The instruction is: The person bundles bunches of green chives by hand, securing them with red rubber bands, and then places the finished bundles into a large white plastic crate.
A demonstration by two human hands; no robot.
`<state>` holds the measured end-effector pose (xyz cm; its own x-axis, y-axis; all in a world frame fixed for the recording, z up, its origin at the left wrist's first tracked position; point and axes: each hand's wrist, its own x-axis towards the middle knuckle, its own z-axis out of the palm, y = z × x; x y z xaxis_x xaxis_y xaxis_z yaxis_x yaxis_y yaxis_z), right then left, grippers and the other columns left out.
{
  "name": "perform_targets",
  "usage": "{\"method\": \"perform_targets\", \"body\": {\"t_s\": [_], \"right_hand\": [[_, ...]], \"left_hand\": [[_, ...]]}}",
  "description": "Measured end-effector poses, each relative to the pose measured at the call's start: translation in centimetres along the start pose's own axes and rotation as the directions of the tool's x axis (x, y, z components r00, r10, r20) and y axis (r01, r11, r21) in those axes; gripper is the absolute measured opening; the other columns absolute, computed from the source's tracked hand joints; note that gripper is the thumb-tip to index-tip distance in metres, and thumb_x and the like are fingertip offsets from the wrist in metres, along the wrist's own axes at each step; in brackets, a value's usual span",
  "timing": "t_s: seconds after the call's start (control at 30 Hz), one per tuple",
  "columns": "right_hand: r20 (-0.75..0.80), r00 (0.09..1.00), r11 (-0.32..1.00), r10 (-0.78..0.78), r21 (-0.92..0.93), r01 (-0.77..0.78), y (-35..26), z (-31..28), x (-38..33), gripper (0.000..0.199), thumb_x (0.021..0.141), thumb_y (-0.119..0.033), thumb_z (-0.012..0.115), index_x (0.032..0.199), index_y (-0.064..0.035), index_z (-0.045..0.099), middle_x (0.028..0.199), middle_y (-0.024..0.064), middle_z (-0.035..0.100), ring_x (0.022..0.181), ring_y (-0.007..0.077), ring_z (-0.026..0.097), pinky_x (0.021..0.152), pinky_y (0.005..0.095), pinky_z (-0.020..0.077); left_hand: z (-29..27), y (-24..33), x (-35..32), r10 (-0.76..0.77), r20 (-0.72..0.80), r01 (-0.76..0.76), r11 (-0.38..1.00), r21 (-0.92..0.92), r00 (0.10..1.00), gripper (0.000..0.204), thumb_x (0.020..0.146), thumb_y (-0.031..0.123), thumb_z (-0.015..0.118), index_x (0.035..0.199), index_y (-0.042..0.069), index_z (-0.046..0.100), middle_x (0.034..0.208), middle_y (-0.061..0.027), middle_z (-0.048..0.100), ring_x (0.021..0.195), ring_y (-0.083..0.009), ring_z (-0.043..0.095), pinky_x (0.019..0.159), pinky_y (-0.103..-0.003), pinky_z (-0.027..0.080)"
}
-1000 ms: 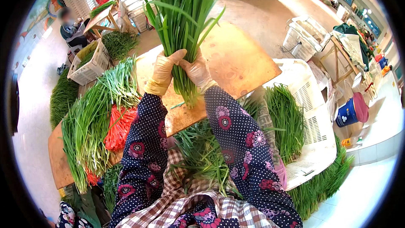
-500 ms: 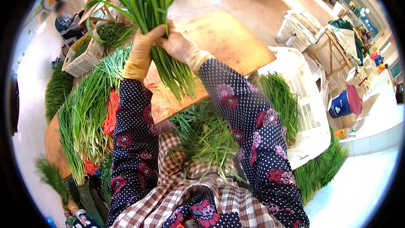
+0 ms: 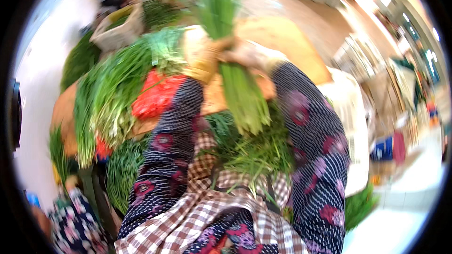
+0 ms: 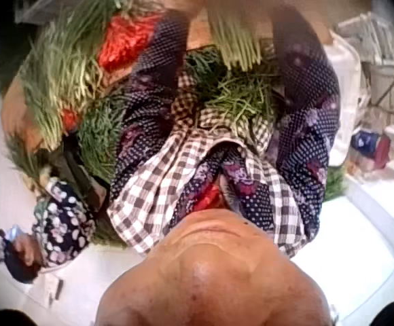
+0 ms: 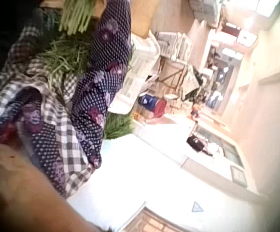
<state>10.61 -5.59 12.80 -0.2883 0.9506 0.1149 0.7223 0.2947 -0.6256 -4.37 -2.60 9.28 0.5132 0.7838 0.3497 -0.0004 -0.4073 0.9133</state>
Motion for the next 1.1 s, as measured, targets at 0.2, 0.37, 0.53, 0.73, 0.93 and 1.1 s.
{"method": "perform_targets", "body": {"t_s": [0.2, 0.37, 0.53, 0.73, 0.93, 1.1], "right_hand": [[0.392, 0.849, 0.924, 0.354, -0.287, -0.253, -4.7, 1.6, 0.3, 0.047, 0.072, -0.047, 0.064, 0.092, -0.0043, 0.064, 0.076, 0.0081, 0.065, 0.065, 0.0196, 0.062, 0.060, 0.0327, 0.0486], [0.462, 0.882, 0.965, 0.099, -0.260, 0.027, -9.4, 1.8, 0.8, 0.030, 0.074, -0.031, 0.066, 0.086, -0.0028, 0.064, 0.061, 0.0074, 0.061, 0.057, 0.0160, 0.060, 0.054, 0.0276, 0.0471], [0.314, 0.944, 0.905, -0.100, 0.424, -0.045, -5.6, 2.2, 3.4, 0.041, 0.083, -0.015, 0.055, 0.123, -0.0051, 0.051, 0.076, 0.0058, 0.063, 0.065, 0.0117, 0.061, 0.062, 0.0256, 0.0514], [0.199, 0.937, 0.858, 0.287, 0.383, -0.344, 1.2, 9.6, 6.0, 0.028, 0.084, -0.015, 0.059, 0.111, -0.0036, 0.059, 0.079, 0.0062, 0.065, 0.064, 0.0122, 0.061, 0.060, 0.0237, 0.0513], [-0.073, 0.994, 0.996, 0.080, -0.034, -0.082, 2.2, 17.1, 6.3, 0.025, 0.079, -0.017, 0.061, 0.102, -0.0066, 0.063, 0.087, 0.0124, 0.066, 0.076, 0.0224, 0.064, 0.070, 0.0327, 0.0505], [-0.233, 0.972, 0.982, -0.028, -0.189, -0.017, 0.8, 19.0, 7.2, 0.022, 0.076, -0.018, 0.063, 0.098, -0.0137, 0.065, 0.087, 0.0109, 0.064, 0.081, 0.0267, 0.062, 0.073, 0.0345, 0.0492]], "left_hand": [[-0.8, -2.2, -4.0, -0.301, 0.136, 0.277, 0.497, -0.822, 0.944, 0.024, 0.078, 0.009, 0.061, 0.099, 0.000, 0.055, 0.085, -0.0103, 0.061, 0.071, -0.0197, 0.061, 0.059, -0.031, 0.054], [-3.4, -0.1, -8.4, -0.290, -0.016, 0.171, 0.608, -0.775, 0.957, 0.027, 0.079, 0.020, 0.061, 0.099, 0.002, 0.057, 0.082, -0.0079, 0.061, 0.068, -0.0177, 0.060, 0.062, -0.031, 0.052], [-10.6, 2.4, -13.4, -0.388, -0.071, 0.157, 0.525, -0.836, 0.919, 0.046, 0.078, 0.021, 0.065, 0.115, 0.001, 0.047, 0.084, -0.0025, 0.054, 0.071, -0.0120, 0.055, 0.066, -0.027, 0.051], [-17.0, 2.3, -17.7, -0.164, -0.301, -0.184, 0.501, -0.846, 0.939, 0.068, 0.082, 0.020, 0.063, 0.136, -0.001, 0.026, 0.082, -0.0006, 0.050, 0.074, -0.0124, 0.056, 0.071, -0.030, 0.051], [-17.9, -0.4, -19.8, -0.275, -0.344, -0.135, 0.573, -0.809, 0.898, 0.067, 0.081, 0.018, 0.064, 0.135, 0.001, 0.028, 0.086, -0.0026, 0.054, 0.074, -0.0124, 0.056, 0.070, -0.030, 0.051], [-17.0, -1.9, -19.3, -0.315, -0.324, -0.116, 0.532, -0.839, 0.892, 0.068, 0.084, 0.018, 0.061, 0.137, 0.000, 0.023, 0.086, -0.0022, 0.053, 0.075, -0.0124, 0.056, 0.073, -0.031, 0.051]]}}
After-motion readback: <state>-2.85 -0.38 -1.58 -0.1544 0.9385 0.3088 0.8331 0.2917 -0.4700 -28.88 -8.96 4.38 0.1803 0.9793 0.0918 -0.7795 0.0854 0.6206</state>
